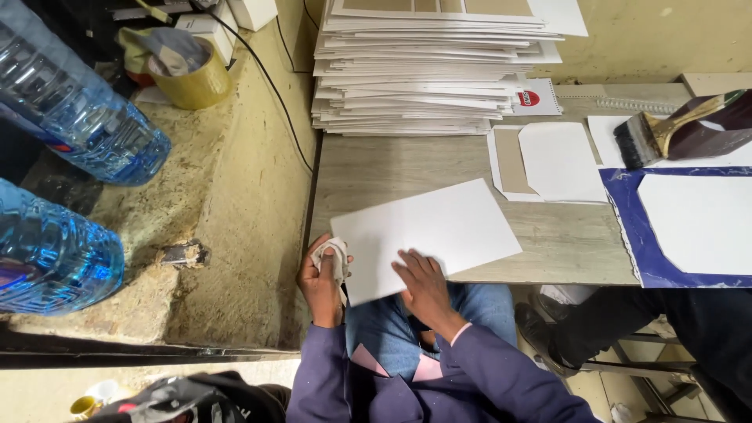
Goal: The person is manually assembling paper folders by folding pre-cut cardboard sheets, applying adhesive with a small cloth, and pressing the edges to secure them.
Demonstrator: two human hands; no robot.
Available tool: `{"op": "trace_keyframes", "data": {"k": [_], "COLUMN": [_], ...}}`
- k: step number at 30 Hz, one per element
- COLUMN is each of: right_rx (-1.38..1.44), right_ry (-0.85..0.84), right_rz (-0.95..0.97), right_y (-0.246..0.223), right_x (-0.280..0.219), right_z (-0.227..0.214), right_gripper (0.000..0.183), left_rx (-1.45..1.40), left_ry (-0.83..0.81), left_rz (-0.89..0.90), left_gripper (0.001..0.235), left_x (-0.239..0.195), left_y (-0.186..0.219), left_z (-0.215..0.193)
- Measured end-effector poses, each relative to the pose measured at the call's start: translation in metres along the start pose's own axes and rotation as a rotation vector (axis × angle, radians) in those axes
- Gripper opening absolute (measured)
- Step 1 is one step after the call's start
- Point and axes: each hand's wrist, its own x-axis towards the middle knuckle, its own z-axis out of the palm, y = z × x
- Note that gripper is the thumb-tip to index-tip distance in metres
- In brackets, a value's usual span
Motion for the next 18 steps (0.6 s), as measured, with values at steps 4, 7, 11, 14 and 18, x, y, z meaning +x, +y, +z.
{"op": "trace_keyframes", "data": {"k": [4,7,11,14,18], "right_rx": [0.133,0.245,0.557,0.576,0.920], "right_ry": [-0.047,-0.056,0.321,0.527,0.923], "right_rz": [-0.002,-0.003,0.329,0.572,0.679], "right_y": [-0.001,0.021,0.053,0.111,0.126], "right_x": [-0.034,-0.038,0.013,0.027,0.060], "right_z": [-0.010,-0.029,-0.107,-0.151,-0.232], "right_gripper": [0.041,0.071,0.032,0.003,0.049], "left_rx": [-0.009,-0.014,0.003,0.129,0.764], "left_ry": [0.012,0.123,0.158,0.047,-0.129], "left_rz": [-0.001,0.031,0.052,0.146,0.179], "left_gripper": [0.030,0.028,0.031,0.029,0.030], "left_x": [0.013,0.017,0.050,0.081,0.064], "left_y": [0.008,0.026,-0.001,-0.043,-0.036], "left_z": [-0.008,-0.009,-0.009,0.001,0.028]}}
